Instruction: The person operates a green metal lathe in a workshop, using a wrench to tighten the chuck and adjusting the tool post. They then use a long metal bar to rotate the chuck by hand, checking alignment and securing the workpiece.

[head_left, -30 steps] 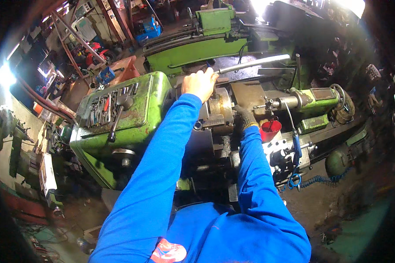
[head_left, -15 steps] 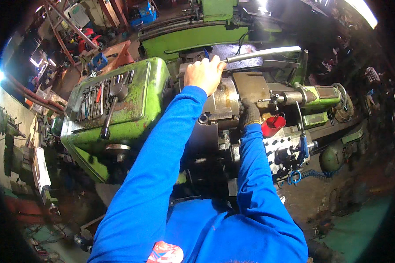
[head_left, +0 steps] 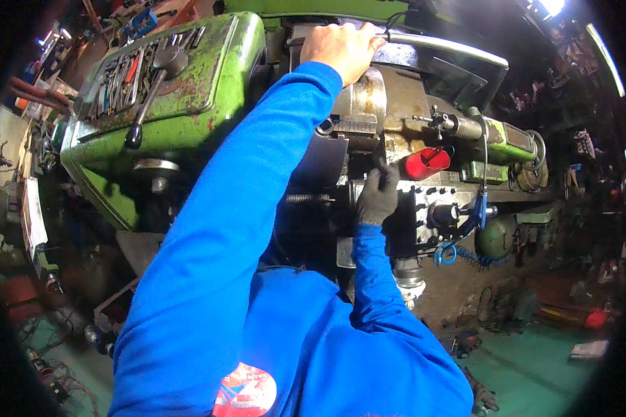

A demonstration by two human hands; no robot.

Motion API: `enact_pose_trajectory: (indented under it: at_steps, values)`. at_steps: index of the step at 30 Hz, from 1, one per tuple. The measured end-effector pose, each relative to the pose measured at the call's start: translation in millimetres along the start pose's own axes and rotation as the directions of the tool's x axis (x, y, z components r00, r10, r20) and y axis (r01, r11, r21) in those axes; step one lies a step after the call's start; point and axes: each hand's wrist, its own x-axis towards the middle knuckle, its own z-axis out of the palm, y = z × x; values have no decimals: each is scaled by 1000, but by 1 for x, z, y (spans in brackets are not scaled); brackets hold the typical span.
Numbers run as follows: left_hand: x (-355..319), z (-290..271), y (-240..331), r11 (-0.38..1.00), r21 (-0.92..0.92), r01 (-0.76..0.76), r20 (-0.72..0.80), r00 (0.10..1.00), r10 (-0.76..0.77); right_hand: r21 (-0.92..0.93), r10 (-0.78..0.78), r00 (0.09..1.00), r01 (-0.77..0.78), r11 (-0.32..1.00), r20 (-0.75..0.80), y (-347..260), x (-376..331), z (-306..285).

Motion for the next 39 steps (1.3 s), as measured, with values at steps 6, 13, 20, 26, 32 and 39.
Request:
enact_pose_trajectory:
  at_steps: [6, 13, 20, 26, 32, 39]
  values:
    - [0, -3, -4, 1000, 12, 17, -18, 1000, -17, 178, 327, 899, -387, 905, 292, 19, -31, -14]
    - [-5, -5, 3, 999, 25, 20, 33, 999, -21, -61, 269, 863, -269, 961, 427, 47, -26, -11]
    - [-4, -5, 3, 1000, 23, 21, 16, 1000, -22, -54, -78, 956, 97, 994, 283, 68, -39, -17]
    - [-4, -3, 0, 999, 26, -27, -13, 1000, 27, 82, -79, 976, 64, 995, 202, 21, -31, -32]
    - [-6, -5, 4, 997, 72, 9, 43, 999, -12, -9, 208, 927, -216, 976, 312, 32, -36, -34]
    - [-4, -7, 6, 998, 65, -3, 52, 999, -1, -81, 305, 886, -295, 952, 349, 65, -46, -18]
